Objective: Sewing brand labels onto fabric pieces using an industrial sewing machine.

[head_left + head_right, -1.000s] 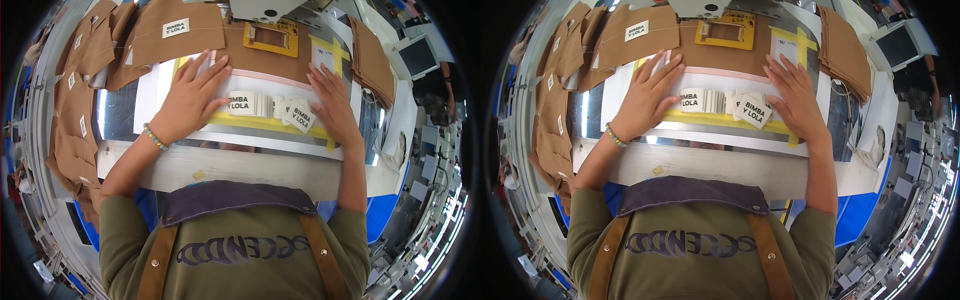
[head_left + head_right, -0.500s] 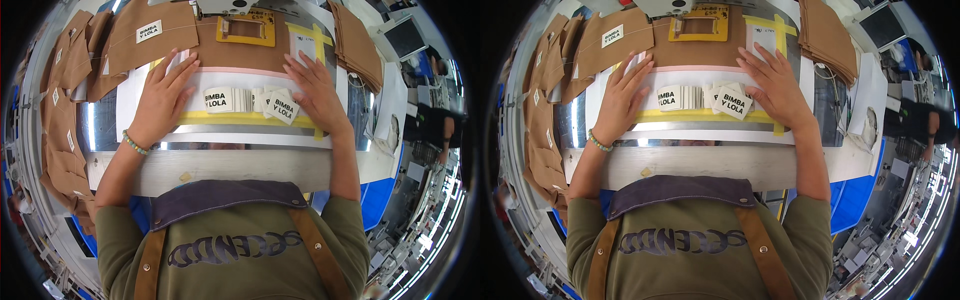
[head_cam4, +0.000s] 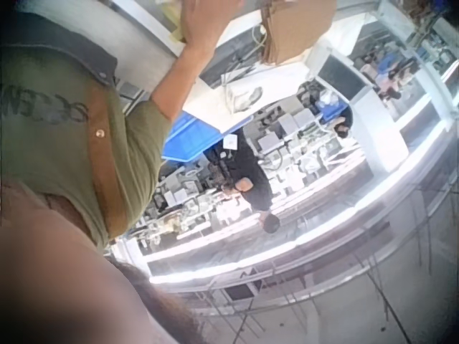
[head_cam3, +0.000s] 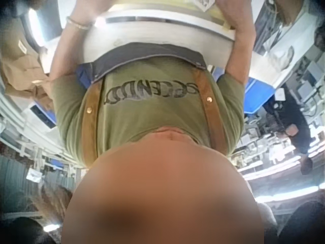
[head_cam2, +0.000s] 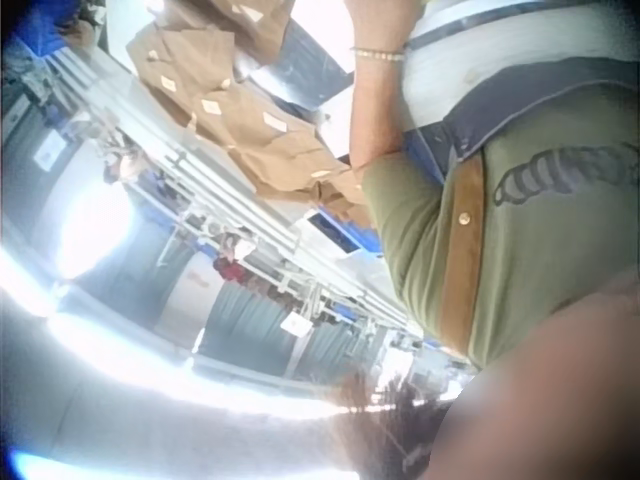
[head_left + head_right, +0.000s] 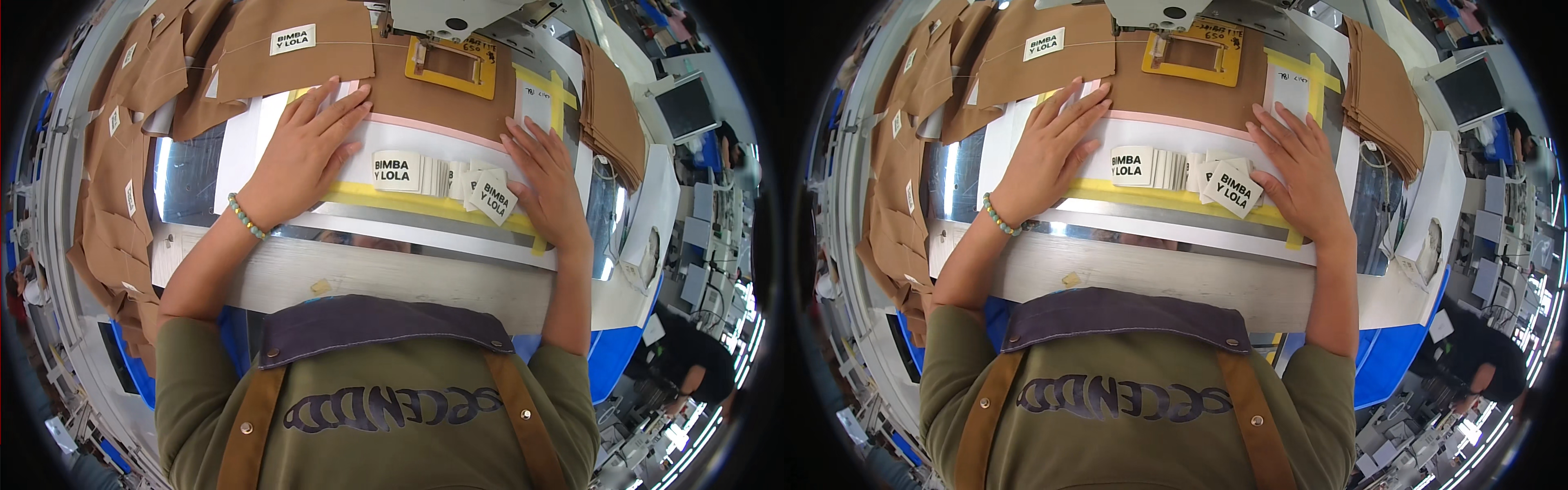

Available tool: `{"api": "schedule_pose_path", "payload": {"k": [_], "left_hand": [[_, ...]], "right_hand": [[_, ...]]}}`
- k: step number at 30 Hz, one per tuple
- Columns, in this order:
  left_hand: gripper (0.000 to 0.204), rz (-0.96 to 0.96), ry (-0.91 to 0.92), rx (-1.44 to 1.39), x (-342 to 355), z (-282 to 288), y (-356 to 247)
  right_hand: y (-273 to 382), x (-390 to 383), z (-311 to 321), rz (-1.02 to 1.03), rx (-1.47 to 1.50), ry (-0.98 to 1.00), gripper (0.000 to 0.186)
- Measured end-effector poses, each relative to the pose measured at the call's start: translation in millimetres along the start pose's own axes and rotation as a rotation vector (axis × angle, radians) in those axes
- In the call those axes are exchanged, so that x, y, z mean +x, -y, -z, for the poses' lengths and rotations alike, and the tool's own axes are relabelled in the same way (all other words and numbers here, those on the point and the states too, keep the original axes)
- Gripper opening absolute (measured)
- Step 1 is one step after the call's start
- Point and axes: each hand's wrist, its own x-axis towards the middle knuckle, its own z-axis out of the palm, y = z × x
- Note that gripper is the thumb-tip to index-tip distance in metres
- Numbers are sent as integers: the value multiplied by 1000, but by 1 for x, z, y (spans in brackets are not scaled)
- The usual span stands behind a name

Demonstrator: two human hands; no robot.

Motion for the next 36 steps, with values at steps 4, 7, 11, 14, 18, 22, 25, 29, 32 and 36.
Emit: {"api": "schedule_pose_path", "payload": {"k": [4,7,11,14,18,22,25,29,32,36], "left_hand": [[51,34,4,-55,0,3,2],[56,60,-64,-61,0,4,3],[59,73,-61,29,0,0,-1],[60,75,6,89,-2,-1,-2],[59,54,-18,77,-1,-1,-1],[59,39,-11,52,-1,-2,0],[59,63,-10,95,0,-2,0],[59,64,-2,118,1,-1,-1],[59,67,-12,110,0,-1,-1],[59,67,-8,109,0,-1,-1]], "right_hand": [[0,0,-2,-12,45,-25,64],[0,0,-2,-22,108,-91,67],[0,1,-1,-25,0,10,66],[1,2,0,-16,-15,16,65],[1,2,2,-4,11,6,64],[-2,-1,1,-31,10,31,63],[-6,-2,-4,7,19,-26,61],[-6,2,-1,38,161,-128,56],[4,-2,17,57,280,-288,48],[32,-9,31,127,196,-215,38]]}}
